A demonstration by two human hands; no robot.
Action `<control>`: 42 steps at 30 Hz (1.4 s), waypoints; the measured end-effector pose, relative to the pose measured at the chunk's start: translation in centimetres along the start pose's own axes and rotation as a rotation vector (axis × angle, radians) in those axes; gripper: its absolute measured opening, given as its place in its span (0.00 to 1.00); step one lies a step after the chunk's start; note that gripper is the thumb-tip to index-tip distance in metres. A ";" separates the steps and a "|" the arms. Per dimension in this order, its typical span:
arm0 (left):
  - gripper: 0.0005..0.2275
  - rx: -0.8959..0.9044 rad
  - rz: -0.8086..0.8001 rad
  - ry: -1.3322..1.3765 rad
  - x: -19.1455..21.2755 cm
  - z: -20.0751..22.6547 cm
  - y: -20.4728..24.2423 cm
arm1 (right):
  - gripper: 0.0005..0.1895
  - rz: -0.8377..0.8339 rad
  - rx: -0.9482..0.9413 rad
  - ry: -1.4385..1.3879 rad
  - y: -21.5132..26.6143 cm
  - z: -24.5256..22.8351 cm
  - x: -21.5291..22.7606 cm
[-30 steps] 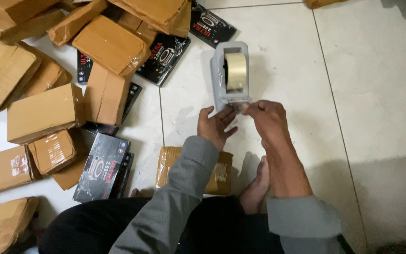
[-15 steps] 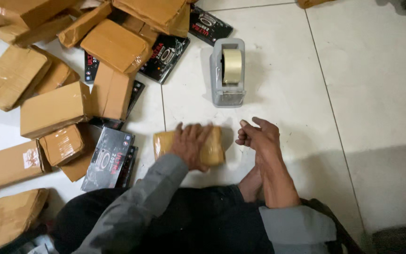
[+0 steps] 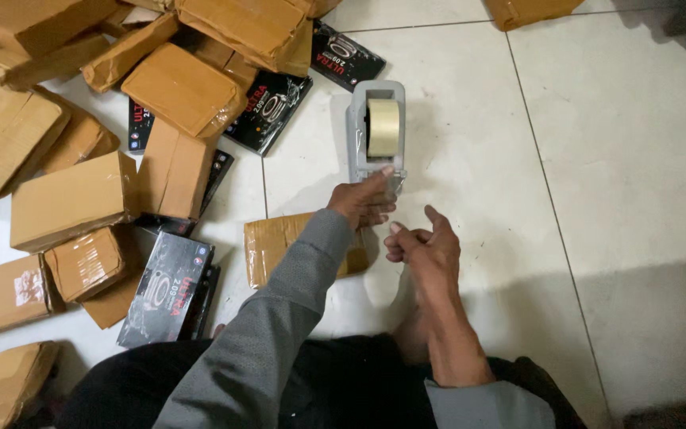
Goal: The person sits on the floor and packs smartwatch boxes into cardboard shipping boxes. They place white foam padding inside the boxes, insert the product, close the flaps, and seal the packages with packing tape using a tape dispenser.
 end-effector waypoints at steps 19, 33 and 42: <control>0.18 -0.035 0.401 -1.196 1.4 -5.8 -7.0 | 0.35 -0.048 -0.291 0.391 -4.1 9.1 -0.4; 0.11 -0.441 0.153 -1.267 5.2 0.0 5.0 | 0.32 -0.080 -0.141 0.182 1.1 8.5 -2.7; 0.11 -0.641 0.268 -1.137 7.0 -1.8 5.6 | 0.28 -0.097 0.140 0.587 -1.3 8.5 -3.1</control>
Point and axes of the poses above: each hand's wrist, its own y-axis away from the middle knuckle, its own x-axis out of the back of the hand, z = x × y, the point moved 1 cm from there along -y, towards the middle knuckle, and after that the axes turned 9 degrees about -z, right-handed, at the moved point
